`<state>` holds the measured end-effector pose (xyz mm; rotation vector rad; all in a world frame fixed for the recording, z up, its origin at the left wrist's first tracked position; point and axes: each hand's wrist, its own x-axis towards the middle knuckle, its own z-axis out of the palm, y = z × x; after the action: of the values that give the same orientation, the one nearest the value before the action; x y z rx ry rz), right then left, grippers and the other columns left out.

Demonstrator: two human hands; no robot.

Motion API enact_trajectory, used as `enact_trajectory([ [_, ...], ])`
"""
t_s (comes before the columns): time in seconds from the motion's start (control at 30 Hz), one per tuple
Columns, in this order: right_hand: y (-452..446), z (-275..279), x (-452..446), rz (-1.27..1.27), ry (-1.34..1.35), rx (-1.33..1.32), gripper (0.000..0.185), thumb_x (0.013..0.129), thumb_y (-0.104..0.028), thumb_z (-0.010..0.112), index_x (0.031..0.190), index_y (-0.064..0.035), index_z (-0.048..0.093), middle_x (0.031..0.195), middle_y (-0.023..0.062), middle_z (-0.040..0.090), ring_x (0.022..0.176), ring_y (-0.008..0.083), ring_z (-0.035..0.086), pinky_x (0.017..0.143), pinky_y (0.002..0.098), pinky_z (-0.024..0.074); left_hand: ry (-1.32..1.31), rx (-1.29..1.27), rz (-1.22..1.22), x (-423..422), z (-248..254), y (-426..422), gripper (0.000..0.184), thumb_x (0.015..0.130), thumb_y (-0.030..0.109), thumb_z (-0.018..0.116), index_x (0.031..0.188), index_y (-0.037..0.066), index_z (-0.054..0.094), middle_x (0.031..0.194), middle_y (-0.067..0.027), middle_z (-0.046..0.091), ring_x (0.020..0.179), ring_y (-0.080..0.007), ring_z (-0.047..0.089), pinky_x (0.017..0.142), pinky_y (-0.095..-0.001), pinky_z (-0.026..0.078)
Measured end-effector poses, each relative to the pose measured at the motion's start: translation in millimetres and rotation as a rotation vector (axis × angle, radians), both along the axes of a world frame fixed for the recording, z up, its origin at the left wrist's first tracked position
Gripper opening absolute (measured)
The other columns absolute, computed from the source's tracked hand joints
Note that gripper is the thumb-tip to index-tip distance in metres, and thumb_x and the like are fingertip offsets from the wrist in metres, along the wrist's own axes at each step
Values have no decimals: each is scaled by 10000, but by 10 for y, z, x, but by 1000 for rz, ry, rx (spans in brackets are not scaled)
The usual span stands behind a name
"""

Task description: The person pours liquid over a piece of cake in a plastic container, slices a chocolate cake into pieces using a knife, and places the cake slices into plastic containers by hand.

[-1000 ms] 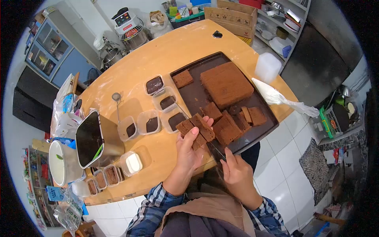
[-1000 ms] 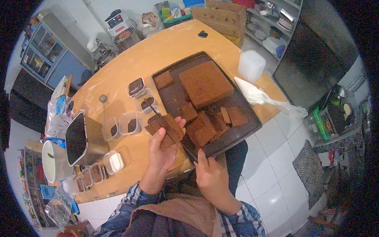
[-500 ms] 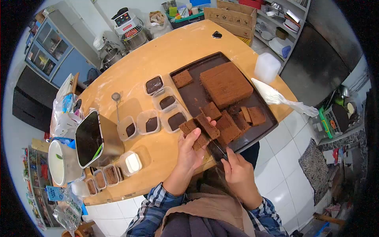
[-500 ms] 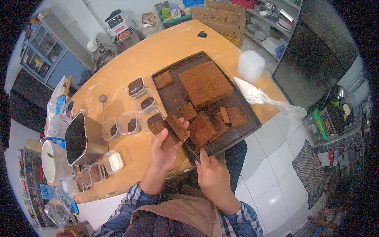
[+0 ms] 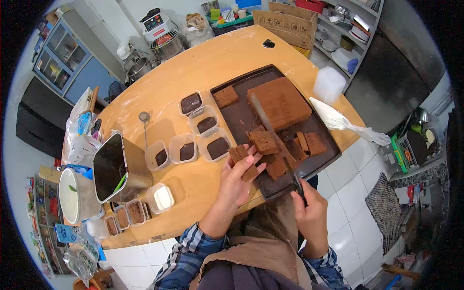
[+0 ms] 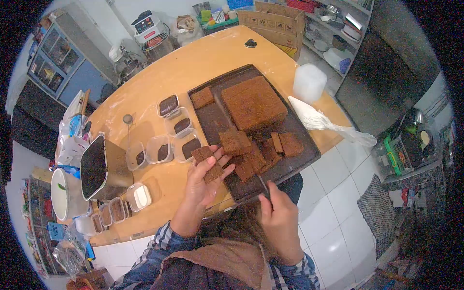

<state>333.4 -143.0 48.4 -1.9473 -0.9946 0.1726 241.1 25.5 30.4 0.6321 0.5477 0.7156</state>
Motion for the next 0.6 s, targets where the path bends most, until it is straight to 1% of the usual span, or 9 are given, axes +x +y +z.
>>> enact_trajectory([
  [0.1,-51,-15,82,-53,45,-4,293,855,-85,613,1101,70,573,936,254,630,832,404,621,705,402,500,63,12,-5,3,40,2,385,858,147,612,1197,49,458,1234,-163,523,1165,-321,512,949,-512,456],
  [0.2,-81,-11,121,-98,38,-19,287,864,-98,607,1094,71,578,942,251,634,843,399,624,722,401,499,60,-3,-5,3,34,16,401,856,159,620,1202,51,449,1234,-161,522,1133,-323,532,945,-500,462],
  [0.33,-117,-2,138,-117,63,-43,292,863,-109,612,1097,63,582,967,250,639,881,392,630,752,398,496,141,28,-39,-13,81,40,420,850,175,633,1200,44,443,1223,-157,529,1094,-321,553,917,-485,478],
  [0.4,-129,-13,145,-114,68,-40,293,862,-110,614,1098,60,583,961,249,640,877,388,632,750,400,496,162,66,-68,-43,110,58,415,846,179,640,1189,40,453,1200,-152,541,1077,-312,562,894,-474,490],
  [0.5,-151,-18,158,-117,55,-35,292,861,-109,615,1098,58,583,950,245,641,864,379,635,744,400,496,269,113,-77,-124,222,49,387,838,172,650,1154,32,476,1146,-146,561,1037,-291,579,839,-447,519],
  [0.6,-165,-5,171,-126,72,-7,288,860,-106,614,1095,58,583,935,240,641,846,371,637,736,393,496,326,219,-67,-209,291,97,361,827,165,661,1118,26,497,1124,-148,561,996,-261,594,794,-412,537],
])
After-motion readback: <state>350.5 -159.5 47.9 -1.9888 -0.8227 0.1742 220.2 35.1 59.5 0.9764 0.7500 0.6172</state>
